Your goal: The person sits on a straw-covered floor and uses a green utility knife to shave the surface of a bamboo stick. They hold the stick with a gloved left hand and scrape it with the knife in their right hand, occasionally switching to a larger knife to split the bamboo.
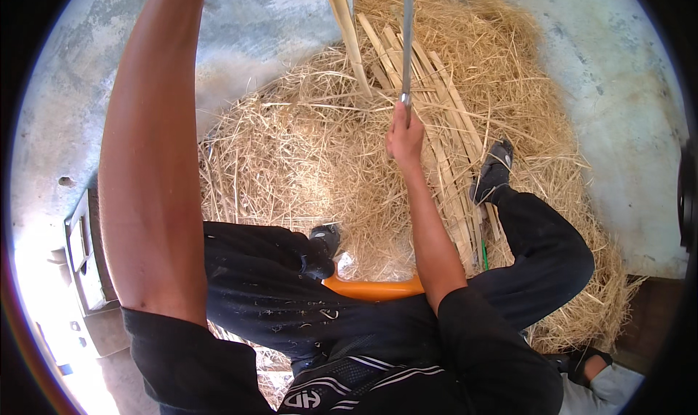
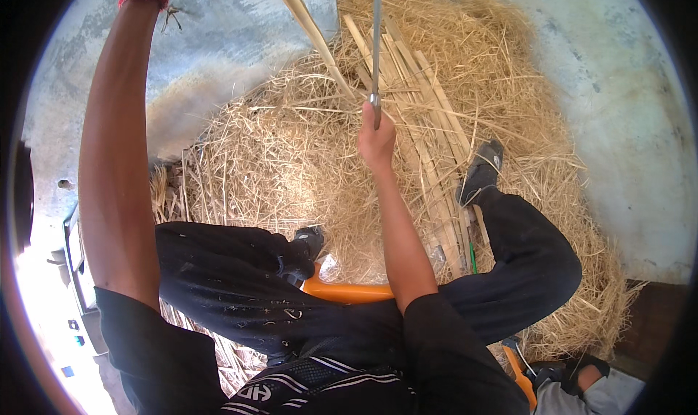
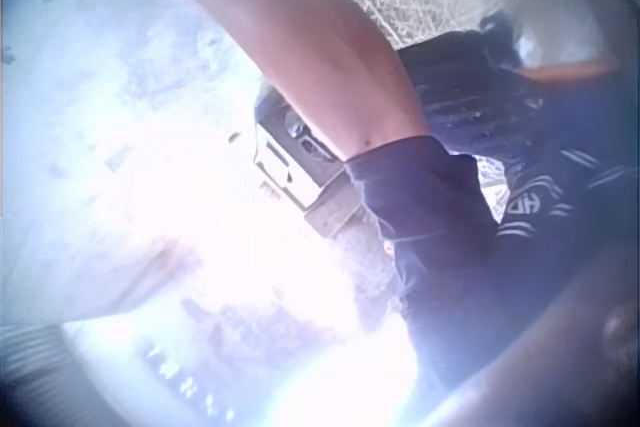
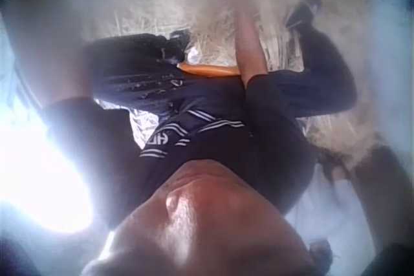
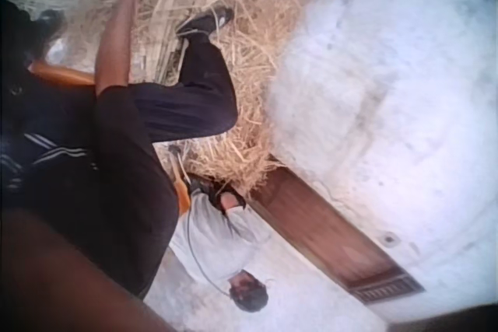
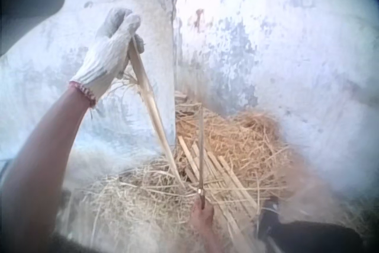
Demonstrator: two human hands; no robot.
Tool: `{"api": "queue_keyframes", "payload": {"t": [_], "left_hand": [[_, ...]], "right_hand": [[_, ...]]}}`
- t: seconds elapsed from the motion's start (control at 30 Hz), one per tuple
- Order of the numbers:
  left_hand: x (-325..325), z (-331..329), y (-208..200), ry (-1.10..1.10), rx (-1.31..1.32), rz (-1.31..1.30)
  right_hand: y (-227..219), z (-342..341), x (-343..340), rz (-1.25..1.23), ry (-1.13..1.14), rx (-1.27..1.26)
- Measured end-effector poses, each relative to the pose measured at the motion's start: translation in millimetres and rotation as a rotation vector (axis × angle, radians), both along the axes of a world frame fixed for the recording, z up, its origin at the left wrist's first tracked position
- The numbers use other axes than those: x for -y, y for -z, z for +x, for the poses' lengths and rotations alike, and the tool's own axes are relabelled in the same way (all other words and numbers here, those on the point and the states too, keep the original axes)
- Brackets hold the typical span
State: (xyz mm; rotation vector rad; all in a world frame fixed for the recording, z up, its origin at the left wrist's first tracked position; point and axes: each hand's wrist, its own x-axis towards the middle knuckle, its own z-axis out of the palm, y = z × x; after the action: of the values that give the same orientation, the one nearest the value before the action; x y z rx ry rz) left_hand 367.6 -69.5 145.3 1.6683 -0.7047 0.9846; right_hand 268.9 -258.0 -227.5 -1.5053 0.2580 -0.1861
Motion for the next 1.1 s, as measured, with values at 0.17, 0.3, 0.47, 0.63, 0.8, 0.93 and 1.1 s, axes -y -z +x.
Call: {"api": "queue_keyframes", "payload": {"t": [0.17,0.3,0.47,0.63,0.8,0.93,1.1], "left_hand": [[-2.0,-24.7,-1.3,0.041,-0.049,-0.043],[-10.4,-14.4,2.4,-0.053,-0.122,-0.083],[-21.2,-28.5,2.1,-0.153,-0.084,-0.104],[-33.9,-20.0,12.5,-0.150,-0.071,-0.087],[-47.5,-25.2,-0.1,-0.196,0.040,-0.055],[-47.7,-11.5,17.8,-0.207,-0.053,-0.078],[-65.9,-13.5,6.4,-0.261,-0.010,-0.024]], "right_hand": [[134.8,-28.3,2.7,-0.668,-0.116,-0.511],[164.3,-55.3,11.0,-0.396,-0.073,-0.561],[89.4,-41.0,-2.8,0.392,-0.044,-0.595],[73.7,-19.4,-9.1,-0.278,0.056,-0.132],[153.4,-32.0,-7.2,-0.730,-0.087,-0.545],[171.2,-59.3,4.6,0.108,-0.102,-0.668],[99.3,-44.9,-12.3,0.273,-0.097,-0.555]]}}
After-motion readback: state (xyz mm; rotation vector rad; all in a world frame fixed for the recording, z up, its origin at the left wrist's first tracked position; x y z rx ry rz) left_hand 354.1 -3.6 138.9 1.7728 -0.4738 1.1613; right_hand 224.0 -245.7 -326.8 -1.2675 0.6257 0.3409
